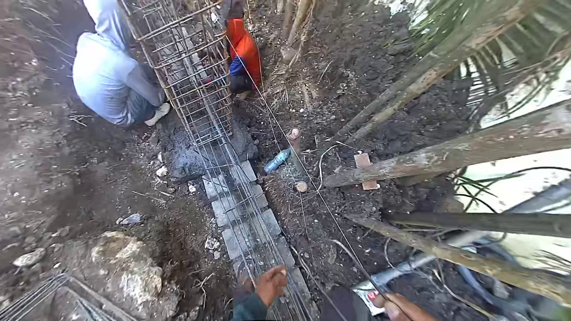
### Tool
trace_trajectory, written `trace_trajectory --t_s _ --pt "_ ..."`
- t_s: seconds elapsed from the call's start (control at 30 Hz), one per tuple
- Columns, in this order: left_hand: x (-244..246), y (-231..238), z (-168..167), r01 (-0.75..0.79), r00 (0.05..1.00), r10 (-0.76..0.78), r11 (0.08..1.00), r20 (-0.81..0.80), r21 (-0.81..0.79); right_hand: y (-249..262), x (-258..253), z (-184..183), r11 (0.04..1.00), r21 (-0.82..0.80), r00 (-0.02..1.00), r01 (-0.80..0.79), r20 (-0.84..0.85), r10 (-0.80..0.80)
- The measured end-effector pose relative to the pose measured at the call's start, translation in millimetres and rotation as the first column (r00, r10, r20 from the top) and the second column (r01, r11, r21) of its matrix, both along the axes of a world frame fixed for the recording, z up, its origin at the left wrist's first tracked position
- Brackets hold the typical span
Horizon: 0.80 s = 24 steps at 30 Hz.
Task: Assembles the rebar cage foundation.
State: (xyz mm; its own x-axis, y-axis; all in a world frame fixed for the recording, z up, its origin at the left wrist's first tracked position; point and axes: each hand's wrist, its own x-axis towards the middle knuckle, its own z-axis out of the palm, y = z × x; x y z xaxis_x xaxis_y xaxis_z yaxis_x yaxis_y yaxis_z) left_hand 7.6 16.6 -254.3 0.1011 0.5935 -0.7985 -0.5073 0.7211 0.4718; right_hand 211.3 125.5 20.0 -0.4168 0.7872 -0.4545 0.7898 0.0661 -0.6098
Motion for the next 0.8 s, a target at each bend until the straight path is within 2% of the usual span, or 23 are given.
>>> trace_trajectory --t_s 0.07,0.17,0.3,0.37,0.47,0.53,0.63,0.7,0.8 --pt "3.8 14.3 13.2 -0.115 0.991 0.113 0.993 0.075 0.029 3.9 -8.4 -8.3 1.0 -0.006 0.999 0.003 -0.033 -0.004" --pt "5.9 25.7 14.5 -0.292 0.944 0.287 0.956 0.163 0.007 11.9 -22.4 -26.5 1.0 0.0 0.999 0.005 -0.034 -0.005" --pt "-9.0 19.6 22.4 -0.53 0.828 0.535 0.845 0.166 -0.08 24.1 -49.7 -72.6 0.998 0.061 1.0 -0.015 -0.017 0.016" --pt "-18.5 7.7 15.2 -0.644 0.761 0.648 0.761 0.032 -0.075 33.6 -67.3 -102.3 0.995 0.074 0.997 -0.072 -0.015 0.073" --pt "-39.5 -4.7 20.7 -0.776 0.575 0.783 0.614 -0.237 0.146 57.1 -98.8 -146.1 0.984 0.118 0.981 -0.13 -0.131 0.146" --pt "-53.4 0.9 38.6 -0.749 0.43 0.822 0.556 -0.373 0.361 78.3 -112.9 -170.6 0.985 0.115 0.949 -0.126 -0.274 0.153" --pt "-60.0 24.1 43.7 -0.57 0.271 0.815 0.565 -0.512 0.597 107.8 -109.8 -215.4 0.991 0.085 0.879 -0.106 -0.458 0.134" --pt "-54.3 38.9 25.6 -0.477 0.233 0.77 0.623 -0.594 0.62 122.5 -93.0 -256.5 0.988 0.075 0.846 -0.138 -0.51 0.157" --pt "-41.3 53.4 -11.3 -0.453 0.214 0.733 0.66 -0.646 0.599 129.8 -64.9 -307.5 0.98 0.055 0.836 -0.192 -0.515 0.192"
